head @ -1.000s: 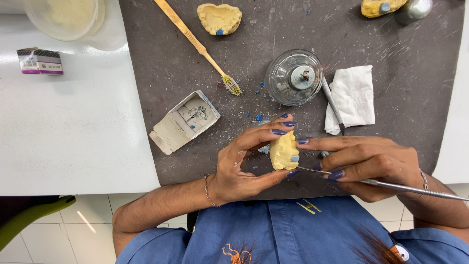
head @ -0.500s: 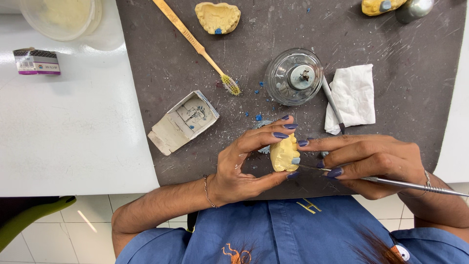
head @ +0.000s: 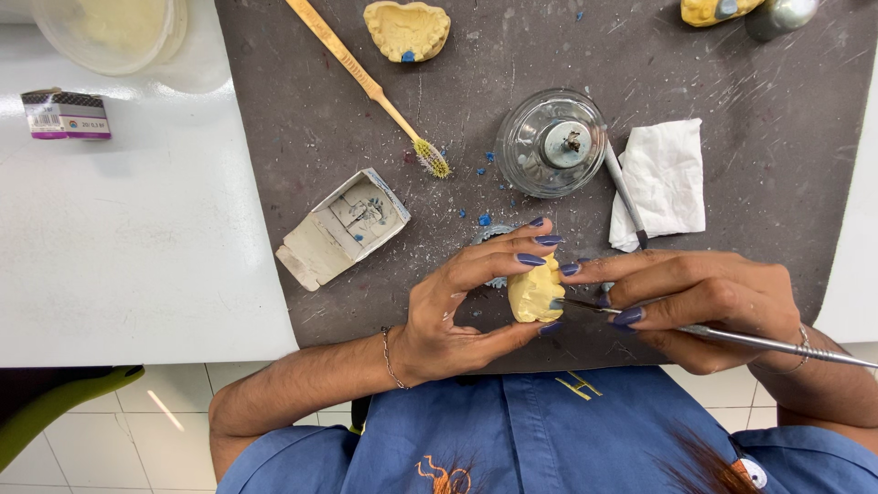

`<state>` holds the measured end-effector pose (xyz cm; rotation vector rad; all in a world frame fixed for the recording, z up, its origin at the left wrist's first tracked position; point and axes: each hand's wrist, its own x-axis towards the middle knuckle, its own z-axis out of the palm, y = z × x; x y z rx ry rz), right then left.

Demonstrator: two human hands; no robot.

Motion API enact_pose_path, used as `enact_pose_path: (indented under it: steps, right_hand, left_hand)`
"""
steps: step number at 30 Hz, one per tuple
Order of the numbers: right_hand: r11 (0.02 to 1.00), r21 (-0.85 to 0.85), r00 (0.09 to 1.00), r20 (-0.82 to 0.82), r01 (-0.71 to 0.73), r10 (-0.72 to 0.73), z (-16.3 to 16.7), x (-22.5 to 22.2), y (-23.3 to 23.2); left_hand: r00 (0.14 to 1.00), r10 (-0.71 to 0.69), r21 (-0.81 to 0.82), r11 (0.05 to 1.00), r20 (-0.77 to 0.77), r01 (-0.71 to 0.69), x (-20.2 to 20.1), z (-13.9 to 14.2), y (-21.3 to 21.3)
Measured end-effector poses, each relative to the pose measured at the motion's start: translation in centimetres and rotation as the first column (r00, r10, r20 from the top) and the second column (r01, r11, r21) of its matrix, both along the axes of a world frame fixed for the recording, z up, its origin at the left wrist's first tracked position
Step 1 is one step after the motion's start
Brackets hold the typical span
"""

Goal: The person holds a yellow dental stone model of a dental arch and uses a metal wax spatula to apply and shape blue wax on the model's teeth, occasionally picking small wax pellets from the bench. They briefly brush the model with a toothbrush and continue carving and smoothing the wax with the spatula.

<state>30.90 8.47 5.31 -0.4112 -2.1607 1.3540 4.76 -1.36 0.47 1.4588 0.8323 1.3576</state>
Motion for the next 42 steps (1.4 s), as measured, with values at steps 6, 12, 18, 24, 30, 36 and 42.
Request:
enact_pose_path:
  steps: [6,12,18,24,30,36,42]
  right_hand:
    - [1.0,0.003,1.0,-0.026,0.001,-0.001,0.2,-0.1,-0.1]
    - [1.0,-0.011,0.998,-0.067,0.001,-0.001,0.2,-0.8,0.0]
    - [1.0,-0.012,0.999,0.035,0.019,-0.018,1.0,-0.5,0.0]
    - [1.0,-0.008,1.0,0.013,0.017,-0.017,0.0,-0.2,-0.1]
    - [1.0,0.013,0.999,0.044,0.02,-0.021,0.0,0.2,-0.2]
    - [1.0,0.016,0.999,0.031,0.01,-0.01,-0.1,0.0,-0.2]
    - [0.999,-0.014,0.999,0.027,0.034,-0.034,-0.1,0.0,-0.2]
  left_hand:
    - [1.0,0.019,0.01,1.0,-0.023,-0.019,0.0,-0.1,0.1]
    - [0.999,0.023,0.016,1.0,-0.035,-0.023,0.0,-0.2,0.1]
    - [0.999,0.029,0.03,0.999,-0.041,-0.028,0.1,-0.3,0.2]
    - [0.998,0.027,0.027,0.999,-0.054,-0.026,0.0,-0.3,0.2]
    - [0.996,0.047,0.032,0.999,-0.079,-0.044,0.0,-0.2,0.1]
    - [0.995,0.055,0.036,0.998,-0.077,-0.052,0.1,-0.2,0.2]
    - [0.995,0.058,0.029,0.998,-0.076,-0.056,0.1,-0.1,0.1]
